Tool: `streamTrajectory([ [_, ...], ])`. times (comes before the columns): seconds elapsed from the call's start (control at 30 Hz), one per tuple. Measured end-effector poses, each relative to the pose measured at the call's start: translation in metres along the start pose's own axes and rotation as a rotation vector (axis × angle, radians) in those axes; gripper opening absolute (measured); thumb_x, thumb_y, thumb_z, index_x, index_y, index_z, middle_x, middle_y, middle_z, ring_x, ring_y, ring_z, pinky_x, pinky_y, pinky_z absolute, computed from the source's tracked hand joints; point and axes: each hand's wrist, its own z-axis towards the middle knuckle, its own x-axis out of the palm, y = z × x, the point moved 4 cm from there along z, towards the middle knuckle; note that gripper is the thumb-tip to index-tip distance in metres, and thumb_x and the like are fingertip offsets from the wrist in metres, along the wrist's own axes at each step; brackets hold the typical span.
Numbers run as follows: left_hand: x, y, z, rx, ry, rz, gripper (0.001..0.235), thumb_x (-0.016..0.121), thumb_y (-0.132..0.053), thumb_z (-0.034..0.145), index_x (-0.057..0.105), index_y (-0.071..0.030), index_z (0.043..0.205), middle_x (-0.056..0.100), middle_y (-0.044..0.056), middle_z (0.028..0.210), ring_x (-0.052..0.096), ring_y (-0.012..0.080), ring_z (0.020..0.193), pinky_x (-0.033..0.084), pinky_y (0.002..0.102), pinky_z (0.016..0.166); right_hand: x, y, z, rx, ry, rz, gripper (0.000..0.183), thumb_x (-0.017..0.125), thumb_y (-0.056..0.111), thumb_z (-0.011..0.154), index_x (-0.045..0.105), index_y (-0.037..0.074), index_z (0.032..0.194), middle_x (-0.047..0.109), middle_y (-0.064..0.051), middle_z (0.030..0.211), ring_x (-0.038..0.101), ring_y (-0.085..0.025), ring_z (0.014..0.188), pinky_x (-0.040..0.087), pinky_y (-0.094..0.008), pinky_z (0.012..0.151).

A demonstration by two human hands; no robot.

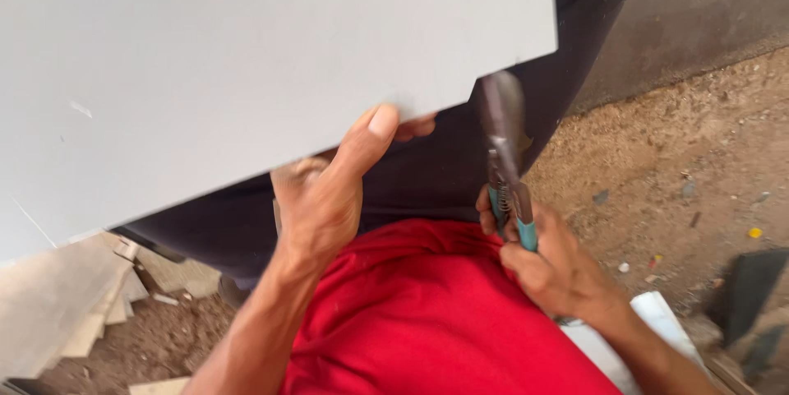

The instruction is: The person uses shears to cut a series of notches and lines into a white metal sheet held in their lap, then rubs the surface with a small block.

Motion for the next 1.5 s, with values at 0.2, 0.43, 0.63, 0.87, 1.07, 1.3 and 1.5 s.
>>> streamTrajectory([
  [0.2, 0.001, 0.000, 0.006, -0.030, 0.027, 0.000, 0.022, 0.070, -0.013, 0.101, 0.073, 0.003, 0.115, 0.078, 0.016, 0.105, 0.079, 0.0262, 0.099, 0.068, 0.040, 0.096, -0.021, 0.029, 0.004, 0.261, 0.176, -0.239, 0.038, 0.055, 0.021, 0.065, 0.059, 0.010, 0.101, 0.059, -0.008, 0.076, 0.055, -0.020, 0.065, 0.049, -0.039, 0.059],
  [0.43, -0.004, 0.000, 0.009, -0.085, -0.010, -0.003, 0.022, 0.072, -0.008, 0.098, 0.072, 0.005, 0.116, 0.078, 0.018, 0.107, 0.078, 0.0265, 0.101, 0.065, 0.040, 0.099, -0.044, 0.032, 0.014, 0.175, 0.146, -0.304, 0.025, 0.056, 0.013, 0.068, 0.062, 0.007, 0.092, 0.060, -0.004, 0.063, 0.056, -0.017, 0.052, 0.048, -0.037, 0.050],
  [0.63, -0.003, -0.009, 0.013, -0.106, -0.009, -0.059, 0.019, 0.072, -0.002, 0.097, 0.071, 0.007, 0.113, 0.077, 0.019, 0.106, 0.078, 0.0266, 0.098, 0.066, 0.040, 0.096, -0.053, 0.026, 0.018, 0.209, 0.163, -0.319, 0.015, 0.058, 0.017, 0.077, 0.065, 0.007, 0.087, 0.056, -0.006, 0.057, 0.053, -0.019, 0.051, 0.046, -0.037, 0.052],
  [0.87, 0.040, 0.005, 0.058, -0.022, 0.017, 0.023, 0.021, 0.071, -0.006, 0.100, 0.072, 0.006, 0.117, 0.077, 0.014, 0.110, 0.075, 0.0208, 0.096, 0.062, 0.033, 0.094, 0.010, 0.054, 0.019, 0.076, -0.036, 0.177, 0.048, 0.055, 0.017, 0.065, 0.055, 0.007, 0.111, 0.060, -0.006, 0.086, 0.056, -0.017, 0.072, 0.049, -0.033, 0.063],
  [1.07, 0.040, 0.008, 0.060, -0.002, 0.021, 0.087, 0.022, 0.072, -0.007, 0.102, 0.073, 0.005, 0.120, 0.077, 0.012, 0.112, 0.076, 0.0186, 0.098, 0.063, 0.031, 0.099, 0.037, 0.074, 0.027, 0.048, -0.186, 0.328, 0.044, 0.048, 0.019, 0.065, 0.055, 0.002, 0.104, 0.055, -0.008, 0.075, 0.047, -0.016, 0.063, 0.042, -0.033, 0.058],
  [1.3, 0.038, 0.006, 0.060, 0.000, 0.035, 0.082, 0.023, 0.070, -0.010, 0.103, 0.072, 0.005, 0.120, 0.077, 0.013, 0.111, 0.075, 0.0184, 0.099, 0.062, 0.033, 0.099, 0.037, 0.052, 0.043, -0.077, -0.235, 0.221, 0.022, 0.052, 0.020, 0.068, 0.056, 0.003, 0.081, 0.054, -0.004, 0.064, 0.049, -0.018, 0.053, 0.041, -0.035, 0.045],
  [1.5, 0.031, 0.001, 0.050, -0.020, -0.005, -0.130, 0.020, 0.069, -0.014, 0.105, 0.071, 0.001, 0.117, 0.077, 0.012, 0.109, 0.077, 0.0210, 0.101, 0.065, 0.039, 0.100, -0.076, 0.008, 0.047, 0.191, -0.125, -0.415, 0.024, 0.048, 0.016, 0.084, 0.064, 0.004, 0.098, 0.059, -0.011, 0.079, 0.056, -0.027, 0.063, 0.048, -0.042, 0.058],
])
